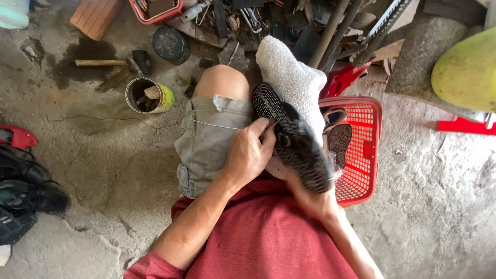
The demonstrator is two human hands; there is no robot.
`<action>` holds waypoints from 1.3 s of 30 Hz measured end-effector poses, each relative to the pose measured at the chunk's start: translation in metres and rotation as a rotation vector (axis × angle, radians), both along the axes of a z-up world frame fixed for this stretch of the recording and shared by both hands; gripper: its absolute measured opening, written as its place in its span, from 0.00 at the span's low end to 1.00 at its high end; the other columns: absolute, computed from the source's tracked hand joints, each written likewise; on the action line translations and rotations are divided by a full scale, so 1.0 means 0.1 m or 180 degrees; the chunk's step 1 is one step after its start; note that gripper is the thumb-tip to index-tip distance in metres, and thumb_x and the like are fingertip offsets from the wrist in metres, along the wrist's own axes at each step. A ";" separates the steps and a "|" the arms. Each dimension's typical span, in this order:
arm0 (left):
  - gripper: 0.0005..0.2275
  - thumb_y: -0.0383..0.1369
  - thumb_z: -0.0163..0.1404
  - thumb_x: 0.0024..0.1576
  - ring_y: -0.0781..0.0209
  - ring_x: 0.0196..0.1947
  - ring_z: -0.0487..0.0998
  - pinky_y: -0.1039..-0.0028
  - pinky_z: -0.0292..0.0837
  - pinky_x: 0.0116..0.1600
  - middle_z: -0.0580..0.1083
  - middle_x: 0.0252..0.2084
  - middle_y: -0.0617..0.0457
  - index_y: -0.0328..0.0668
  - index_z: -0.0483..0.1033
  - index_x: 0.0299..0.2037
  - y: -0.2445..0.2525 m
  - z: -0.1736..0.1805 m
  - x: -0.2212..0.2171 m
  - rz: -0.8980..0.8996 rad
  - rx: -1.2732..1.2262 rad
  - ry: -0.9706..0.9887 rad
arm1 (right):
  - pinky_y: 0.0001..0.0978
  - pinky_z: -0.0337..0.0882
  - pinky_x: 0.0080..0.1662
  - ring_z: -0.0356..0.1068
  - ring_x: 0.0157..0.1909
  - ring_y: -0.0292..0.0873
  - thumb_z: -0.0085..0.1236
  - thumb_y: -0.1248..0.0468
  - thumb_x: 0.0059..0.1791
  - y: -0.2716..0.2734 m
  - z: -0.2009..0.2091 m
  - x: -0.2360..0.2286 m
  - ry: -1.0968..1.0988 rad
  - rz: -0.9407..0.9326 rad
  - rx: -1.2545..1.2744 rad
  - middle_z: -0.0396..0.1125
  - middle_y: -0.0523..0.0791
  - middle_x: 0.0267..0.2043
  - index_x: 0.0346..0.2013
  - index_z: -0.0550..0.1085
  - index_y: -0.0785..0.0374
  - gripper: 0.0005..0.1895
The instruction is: The person sits on the floor and sews a black sandal using a needle and thread. They repeatedly pull the thread through the sole and upper, adjusting the sandal's position on their lap. A red basket containing other sandals is visible nearby.
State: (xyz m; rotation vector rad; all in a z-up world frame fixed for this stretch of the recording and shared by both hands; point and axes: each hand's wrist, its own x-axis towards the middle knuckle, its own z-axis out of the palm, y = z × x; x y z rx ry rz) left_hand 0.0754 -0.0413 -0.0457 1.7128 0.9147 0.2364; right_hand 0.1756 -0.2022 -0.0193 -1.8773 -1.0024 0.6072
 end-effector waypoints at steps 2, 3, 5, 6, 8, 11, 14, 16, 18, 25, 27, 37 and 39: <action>0.07 0.31 0.48 0.60 0.42 0.33 0.85 0.59 0.80 0.32 0.81 0.30 0.43 0.47 0.80 0.38 0.01 0.09 -0.03 -0.0052 -0.0127 -0.0036 | 0.50 0.74 0.52 0.73 0.51 0.51 0.64 0.70 0.47 -0.09 -0.21 0.02 0.0231 -0.0629 0.0058 0.74 0.60 0.46 0.52 0.75 0.74 0.20; 0.07 0.32 0.48 0.60 0.40 0.34 0.84 0.56 0.80 0.33 0.82 0.32 0.44 0.47 0.81 0.41 0.03 0.20 -0.06 -0.0164 -0.0049 0.0046 | 0.48 0.73 0.55 0.71 0.52 0.46 0.66 0.70 0.47 -0.20 -0.29 0.07 0.0551 -0.0975 0.0088 0.73 0.56 0.48 0.52 0.75 0.72 0.20; 0.08 0.32 0.48 0.60 0.39 0.36 0.84 0.54 0.80 0.33 0.83 0.35 0.44 0.48 0.81 0.44 0.10 0.37 -0.13 -0.0320 0.0000 0.0143 | 0.45 0.73 0.58 0.69 0.52 0.42 0.67 0.70 0.47 -0.34 -0.35 0.12 0.0883 -0.1366 0.0093 0.73 0.51 0.51 0.52 0.75 0.70 0.20; 0.11 0.30 0.50 0.59 0.33 0.37 0.82 0.48 0.79 0.34 0.80 0.41 0.38 0.45 0.77 0.52 0.15 0.43 -0.16 -0.0382 0.0481 0.0225 | 0.45 0.73 0.58 0.69 0.52 0.42 0.67 0.70 0.47 -0.36 -0.34 0.15 0.0974 -0.1440 0.0020 0.73 0.52 0.50 0.51 0.76 0.70 0.19; 0.18 0.27 0.53 0.58 0.28 0.39 0.81 0.42 0.77 0.36 0.77 0.47 0.31 0.42 0.73 0.60 0.22 0.47 -0.24 -0.0501 0.0953 0.0305 | 0.45 0.73 0.58 0.70 0.51 0.42 0.67 0.71 0.47 -0.39 -0.31 0.21 0.1083 -0.1569 -0.0059 0.73 0.53 0.49 0.50 0.77 0.70 0.17; 0.14 0.24 0.48 0.60 0.30 0.42 0.79 0.47 0.79 0.35 0.70 0.53 0.42 0.44 0.73 0.56 0.28 0.46 -0.38 -0.0630 0.1233 0.0512 | 0.45 0.73 0.59 0.72 0.49 0.44 0.66 0.72 0.47 -0.27 -0.21 0.28 0.1412 -0.1767 -0.0264 0.74 0.56 0.47 0.47 0.79 0.70 0.14; 0.13 0.29 0.48 0.65 0.41 0.42 0.82 0.59 0.80 0.40 0.74 0.44 0.48 0.46 0.77 0.59 0.26 0.54 -0.40 -0.0662 0.1194 0.0091 | 0.45 0.73 0.60 0.76 0.52 0.47 0.73 0.59 0.43 -0.10 -0.11 0.24 0.1891 -0.2292 -0.0616 0.75 0.53 0.49 0.52 0.78 0.67 0.26; 0.19 0.25 0.51 0.64 0.58 0.47 0.85 0.71 0.82 0.55 0.74 0.63 0.42 0.31 0.67 0.65 0.27 0.54 -0.43 -0.1026 0.1048 -0.0279 | 0.38 0.73 0.63 0.73 0.57 0.44 0.66 0.63 0.44 -0.11 -0.17 0.18 0.1838 -0.2014 -0.0058 0.73 0.48 0.55 0.57 0.72 0.62 0.27; 0.17 0.24 0.51 0.64 0.57 0.48 0.84 0.71 0.80 0.57 0.76 0.60 0.42 0.31 0.69 0.64 0.24 0.57 -0.38 -0.1087 0.1135 -0.0321 | 0.39 0.75 0.61 0.74 0.55 0.45 0.66 0.61 0.45 0.00 -0.13 0.12 0.1510 -0.1979 0.0055 0.74 0.48 0.53 0.56 0.73 0.63 0.26; 0.16 0.26 0.45 0.65 0.50 0.54 0.81 0.68 0.81 0.58 0.75 0.59 0.38 0.27 0.68 0.63 0.15 0.52 -0.41 -0.1109 0.1052 -0.0168 | 0.35 0.78 0.55 0.77 0.48 0.42 0.63 0.59 0.48 0.06 -0.11 0.06 0.1492 -0.1664 0.0042 0.77 0.46 0.45 0.47 0.77 0.60 0.15; 0.16 0.25 0.46 0.65 0.53 0.50 0.83 0.71 0.84 0.55 0.76 0.58 0.38 0.29 0.69 0.63 0.15 0.49 -0.46 -0.1131 0.0911 -0.0204 | 0.37 0.80 0.54 0.78 0.48 0.44 0.64 0.57 0.47 0.04 -0.10 0.06 0.1656 -0.1766 -0.0075 0.77 0.47 0.45 0.47 0.77 0.61 0.18; 0.13 0.28 0.48 0.64 0.66 0.29 0.77 0.73 0.73 0.38 0.79 0.39 0.51 0.36 0.76 0.58 0.02 0.69 -0.38 -0.1129 0.0900 -0.0170 | 0.38 0.71 0.63 0.72 0.55 0.43 0.68 0.65 0.39 -0.11 -0.29 0.11 0.2064 -0.2436 0.0479 0.73 0.46 0.53 0.58 0.70 0.62 0.32; 0.14 0.29 0.48 0.65 0.64 0.28 0.77 0.72 0.74 0.37 0.78 0.37 0.52 0.35 0.76 0.58 0.01 0.68 -0.38 -0.1169 0.1088 -0.0115 | 0.37 0.74 0.60 0.73 0.52 0.43 0.68 0.64 0.38 -0.08 -0.23 0.13 0.2426 -0.2741 0.0106 0.74 0.47 0.51 0.55 0.73 0.62 0.30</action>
